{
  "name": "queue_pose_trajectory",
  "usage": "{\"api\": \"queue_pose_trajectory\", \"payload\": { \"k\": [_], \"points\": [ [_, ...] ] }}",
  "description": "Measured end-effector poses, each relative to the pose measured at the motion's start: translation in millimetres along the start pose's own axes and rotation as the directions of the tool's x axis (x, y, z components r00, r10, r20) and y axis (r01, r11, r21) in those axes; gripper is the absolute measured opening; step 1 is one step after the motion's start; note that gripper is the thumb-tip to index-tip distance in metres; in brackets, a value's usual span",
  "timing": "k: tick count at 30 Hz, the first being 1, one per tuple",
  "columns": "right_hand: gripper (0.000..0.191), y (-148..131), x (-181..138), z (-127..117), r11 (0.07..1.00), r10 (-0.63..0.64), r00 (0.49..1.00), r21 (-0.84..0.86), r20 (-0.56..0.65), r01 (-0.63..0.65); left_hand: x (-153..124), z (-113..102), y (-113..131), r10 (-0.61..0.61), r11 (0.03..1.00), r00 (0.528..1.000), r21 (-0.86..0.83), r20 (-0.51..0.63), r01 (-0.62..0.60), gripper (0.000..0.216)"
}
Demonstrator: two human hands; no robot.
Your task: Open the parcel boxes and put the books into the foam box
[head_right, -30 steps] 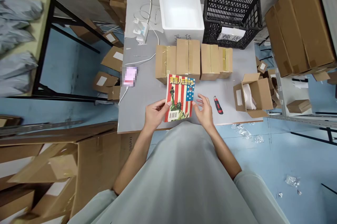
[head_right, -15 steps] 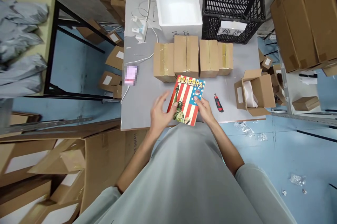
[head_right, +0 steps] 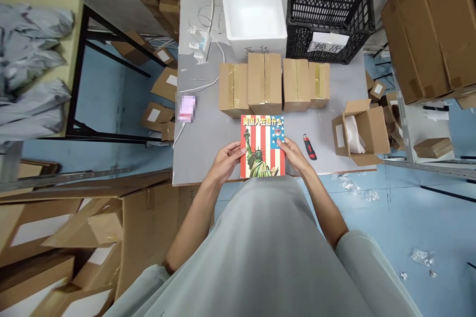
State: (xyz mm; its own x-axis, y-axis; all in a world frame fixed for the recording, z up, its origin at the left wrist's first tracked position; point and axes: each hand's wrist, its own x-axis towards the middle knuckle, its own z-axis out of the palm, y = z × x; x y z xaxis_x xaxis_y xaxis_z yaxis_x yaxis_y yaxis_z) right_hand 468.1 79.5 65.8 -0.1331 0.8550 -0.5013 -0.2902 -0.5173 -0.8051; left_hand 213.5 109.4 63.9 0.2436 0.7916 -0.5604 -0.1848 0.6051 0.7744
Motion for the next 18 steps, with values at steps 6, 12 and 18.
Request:
{"api": "queue_pose_trajectory", "payload": {
  "k": [6,12,18],
  "points": [
    [0.055,-8,3,8,0.996,-0.042,0.999,-0.078,0.033,0.044,0,-9,5,0.025,1.000,0.999,-0.009,-0.048,-0.025,0.067],
    [0.056,-13,7,18,0.995,-0.074,0.997,-0.064,0.001,0.074,0,-11,7,0.068,0.998,0.997,-0.014,-0.039,-0.069,0.062],
    [0.060,-19,10,22,0.994,-0.088,0.994,-0.068,-0.064,0.084,-5,-10,11,0.161,0.987,0.984,-0.002,-0.073,-0.162,0.062]
  ]
}}
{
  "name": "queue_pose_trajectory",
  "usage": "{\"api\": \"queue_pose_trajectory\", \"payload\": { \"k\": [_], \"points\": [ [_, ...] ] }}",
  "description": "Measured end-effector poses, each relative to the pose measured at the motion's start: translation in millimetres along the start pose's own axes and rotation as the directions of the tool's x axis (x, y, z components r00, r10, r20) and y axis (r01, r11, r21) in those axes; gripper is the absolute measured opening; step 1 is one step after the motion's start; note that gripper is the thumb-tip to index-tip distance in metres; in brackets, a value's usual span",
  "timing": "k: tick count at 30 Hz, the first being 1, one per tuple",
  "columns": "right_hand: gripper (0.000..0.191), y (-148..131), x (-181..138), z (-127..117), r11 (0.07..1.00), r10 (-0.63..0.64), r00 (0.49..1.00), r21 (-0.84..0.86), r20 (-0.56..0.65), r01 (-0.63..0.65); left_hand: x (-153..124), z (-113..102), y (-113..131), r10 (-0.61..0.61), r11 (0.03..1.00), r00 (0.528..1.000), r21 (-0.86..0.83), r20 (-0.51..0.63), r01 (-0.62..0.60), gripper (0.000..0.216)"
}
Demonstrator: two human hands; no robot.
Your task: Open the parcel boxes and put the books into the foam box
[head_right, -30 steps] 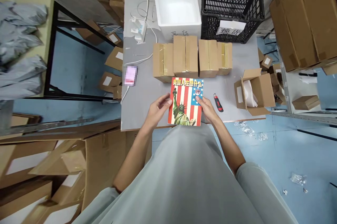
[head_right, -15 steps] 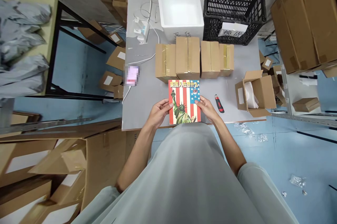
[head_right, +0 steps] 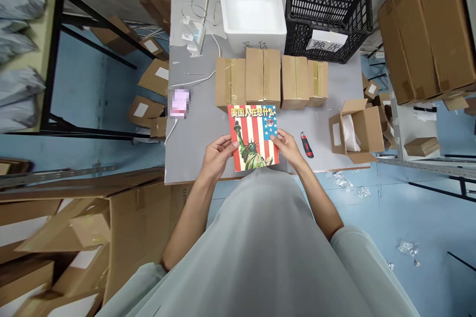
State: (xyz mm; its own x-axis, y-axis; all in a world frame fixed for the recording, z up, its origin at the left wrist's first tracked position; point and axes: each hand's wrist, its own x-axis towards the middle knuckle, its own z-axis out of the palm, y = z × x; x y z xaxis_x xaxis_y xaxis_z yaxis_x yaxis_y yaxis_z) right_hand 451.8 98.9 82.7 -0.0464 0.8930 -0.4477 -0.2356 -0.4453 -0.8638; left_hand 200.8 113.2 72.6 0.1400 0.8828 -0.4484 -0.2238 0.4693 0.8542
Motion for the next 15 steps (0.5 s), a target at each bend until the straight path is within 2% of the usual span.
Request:
{"api": "queue_pose_trajectory", "payload": {
  "k": [4,7,10,13,15],
  "points": [
    [0.057,0,2,5,0.991,0.046,0.997,0.119,0.069,-0.054,2,4,-1,-0.028,0.995,0.999,-0.100,0.021,0.030,0.067],
    [0.055,13,5,20,0.970,0.111,0.981,0.195,0.161,-0.142,9,20,-9,-0.087,0.986,0.985,-0.128,0.148,0.106,0.071],
    [0.051,34,4,38,0.955,0.151,0.966,0.223,0.209,-0.197,17,37,-19,-0.108,0.975,0.950,-0.158,0.292,0.159,0.074],
    [0.053,50,-4,43,0.959,0.162,0.959,0.192,0.233,-0.209,21,41,-25,-0.132,0.953,0.951,-0.227,0.280,0.199,0.068],
    [0.053,52,-10,33,0.974,0.165,0.966,0.123,0.198,-0.191,22,36,-26,-0.168,0.944,0.960,-0.244,0.225,0.223,0.064]
  ]
}}
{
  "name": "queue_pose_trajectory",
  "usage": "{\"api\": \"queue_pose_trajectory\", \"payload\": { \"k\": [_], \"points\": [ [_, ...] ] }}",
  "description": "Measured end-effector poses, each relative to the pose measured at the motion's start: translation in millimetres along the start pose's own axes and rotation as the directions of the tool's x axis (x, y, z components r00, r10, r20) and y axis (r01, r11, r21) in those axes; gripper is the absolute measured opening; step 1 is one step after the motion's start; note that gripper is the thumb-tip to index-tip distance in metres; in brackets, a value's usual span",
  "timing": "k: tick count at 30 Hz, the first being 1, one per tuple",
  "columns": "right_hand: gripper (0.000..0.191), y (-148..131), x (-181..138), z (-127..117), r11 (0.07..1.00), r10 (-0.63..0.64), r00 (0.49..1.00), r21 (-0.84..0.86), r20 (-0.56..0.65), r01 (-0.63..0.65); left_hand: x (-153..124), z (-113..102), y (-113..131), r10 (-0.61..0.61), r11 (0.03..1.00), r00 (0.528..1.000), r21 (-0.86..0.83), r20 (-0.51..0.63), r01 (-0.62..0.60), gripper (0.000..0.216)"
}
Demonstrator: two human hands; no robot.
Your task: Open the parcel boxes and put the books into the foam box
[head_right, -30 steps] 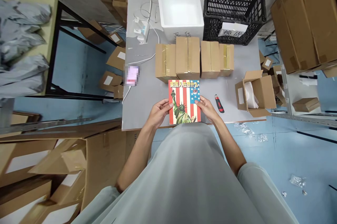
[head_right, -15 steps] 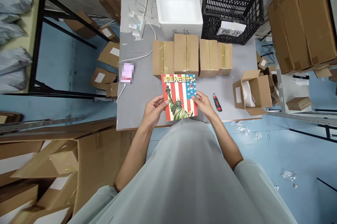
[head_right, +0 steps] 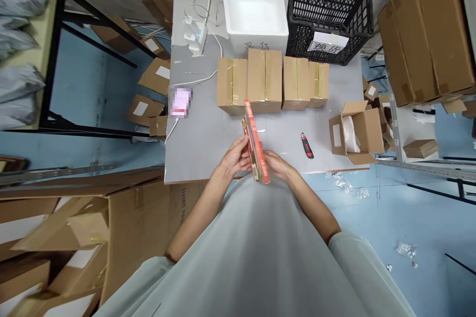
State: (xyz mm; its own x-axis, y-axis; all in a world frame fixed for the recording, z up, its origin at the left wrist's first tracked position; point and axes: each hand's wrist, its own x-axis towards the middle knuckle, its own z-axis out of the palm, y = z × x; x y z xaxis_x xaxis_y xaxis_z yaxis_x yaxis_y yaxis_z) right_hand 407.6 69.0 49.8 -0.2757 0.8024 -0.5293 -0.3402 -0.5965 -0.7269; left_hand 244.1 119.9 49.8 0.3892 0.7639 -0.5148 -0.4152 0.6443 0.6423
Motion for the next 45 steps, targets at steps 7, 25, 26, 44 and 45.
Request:
{"api": "queue_pose_trajectory", "payload": {
  "k": [7,25,26,44,45],
  "points": [
    [0.067,-33,-15,-51,0.997,0.030,0.987,-0.064,-0.156,-0.041,-6,-14,22,0.124,0.988,0.976,0.116,-0.179,-0.104,0.070],
    [0.066,-44,-5,-36,0.964,-0.228,0.935,-0.199,-0.272,0.177,-19,-20,32,0.119,0.970,0.990,0.223,-0.076,-0.099,0.068],
    [0.065,-43,-2,-38,0.960,-0.238,0.930,-0.212,-0.280,0.182,-19,-19,32,0.133,0.966,0.988,0.232,-0.082,-0.111,0.068],
    [0.050,-45,-11,17,0.952,-0.305,0.858,-0.118,-0.413,0.281,-58,51,5,0.575,0.375,0.798,0.808,0.181,-0.454,0.035],
    [0.051,-47,-13,10,0.962,-0.271,0.872,-0.073,-0.408,0.264,-57,46,13,0.596,0.374,0.788,0.816,0.153,-0.441,0.038]
  ]
}}
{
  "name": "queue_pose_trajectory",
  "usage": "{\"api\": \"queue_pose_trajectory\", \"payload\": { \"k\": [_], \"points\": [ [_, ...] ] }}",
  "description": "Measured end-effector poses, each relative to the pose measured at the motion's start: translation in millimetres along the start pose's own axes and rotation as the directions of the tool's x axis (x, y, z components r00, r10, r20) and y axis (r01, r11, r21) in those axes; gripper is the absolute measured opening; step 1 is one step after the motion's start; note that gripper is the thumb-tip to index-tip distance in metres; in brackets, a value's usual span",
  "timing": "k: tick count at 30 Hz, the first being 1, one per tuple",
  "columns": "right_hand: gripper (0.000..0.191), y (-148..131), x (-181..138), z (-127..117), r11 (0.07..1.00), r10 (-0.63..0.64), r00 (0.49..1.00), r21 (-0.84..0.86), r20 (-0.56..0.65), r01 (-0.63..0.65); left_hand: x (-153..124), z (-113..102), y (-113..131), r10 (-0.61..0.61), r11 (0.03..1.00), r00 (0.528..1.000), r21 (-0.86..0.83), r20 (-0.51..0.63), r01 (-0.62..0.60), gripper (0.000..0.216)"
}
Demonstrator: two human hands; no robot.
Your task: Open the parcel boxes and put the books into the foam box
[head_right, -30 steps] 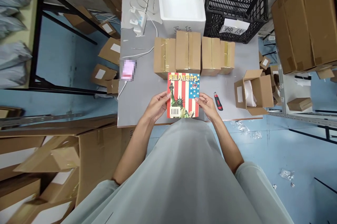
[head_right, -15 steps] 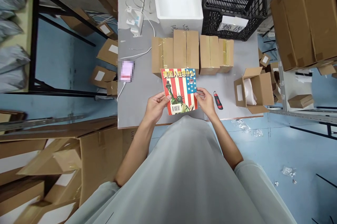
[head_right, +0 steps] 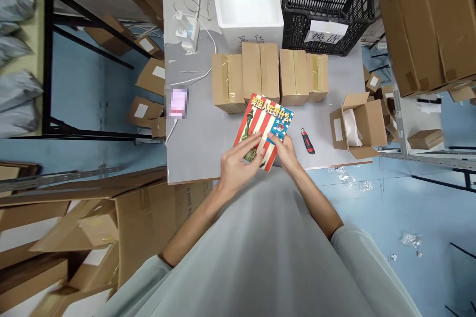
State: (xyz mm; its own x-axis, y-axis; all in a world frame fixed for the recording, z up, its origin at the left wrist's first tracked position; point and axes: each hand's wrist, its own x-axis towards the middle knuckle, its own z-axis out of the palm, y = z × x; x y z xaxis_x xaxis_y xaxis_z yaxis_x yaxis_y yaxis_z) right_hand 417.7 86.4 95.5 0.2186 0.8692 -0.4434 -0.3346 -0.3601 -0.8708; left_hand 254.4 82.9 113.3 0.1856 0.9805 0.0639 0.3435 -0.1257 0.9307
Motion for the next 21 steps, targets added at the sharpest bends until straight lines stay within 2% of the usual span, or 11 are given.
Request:
{"api": "queue_pose_trajectory", "payload": {
  "k": [3,4,5,8,9,11,14,17,21],
  "points": [
    [0.060,-7,2,-19,0.991,0.124,0.988,0.046,0.089,-0.128,21,-27,-13,-0.116,0.993,0.990,-0.027,-0.084,0.114,0.061],
    [0.062,-10,2,-24,0.985,0.160,0.980,0.044,0.120,-0.166,29,-34,-19,-0.186,0.979,0.982,-0.090,-0.035,0.182,0.067],
    [0.064,-12,2,-28,0.980,0.189,0.971,0.037,0.148,-0.196,36,-39,-26,-0.259,0.948,0.964,-0.176,0.065,0.267,0.070],
    [0.065,-17,3,-38,0.972,0.231,0.949,-0.009,0.217,-0.235,49,-44,-39,-0.361,0.769,0.841,-0.380,0.403,0.513,0.066],
    [0.064,-18,3,-41,0.972,0.233,0.942,-0.027,0.240,-0.234,50,-43,-42,-0.367,0.719,0.808,-0.411,0.461,0.560,0.063],
    [0.063,-20,4,-46,0.973,0.230,0.928,-0.062,0.292,-0.222,49,-40,-43,-0.375,0.669,0.788,-0.446,0.489,0.595,0.058],
    [0.060,-18,6,-55,0.980,0.195,0.913,-0.112,0.359,-0.165,45,-39,-40,-0.379,0.661,0.800,-0.468,0.466,0.586,0.055],
    [0.057,-12,11,-61,0.984,0.109,0.922,-0.170,0.372,-0.048,43,-42,-38,-0.369,0.703,0.833,-0.464,0.412,0.540,0.054],
    [0.053,-5,19,-64,0.945,-0.033,0.940,-0.295,0.339,0.140,41,-45,-42,-0.280,0.828,0.916,-0.411,0.286,0.382,0.047]
  ]
}}
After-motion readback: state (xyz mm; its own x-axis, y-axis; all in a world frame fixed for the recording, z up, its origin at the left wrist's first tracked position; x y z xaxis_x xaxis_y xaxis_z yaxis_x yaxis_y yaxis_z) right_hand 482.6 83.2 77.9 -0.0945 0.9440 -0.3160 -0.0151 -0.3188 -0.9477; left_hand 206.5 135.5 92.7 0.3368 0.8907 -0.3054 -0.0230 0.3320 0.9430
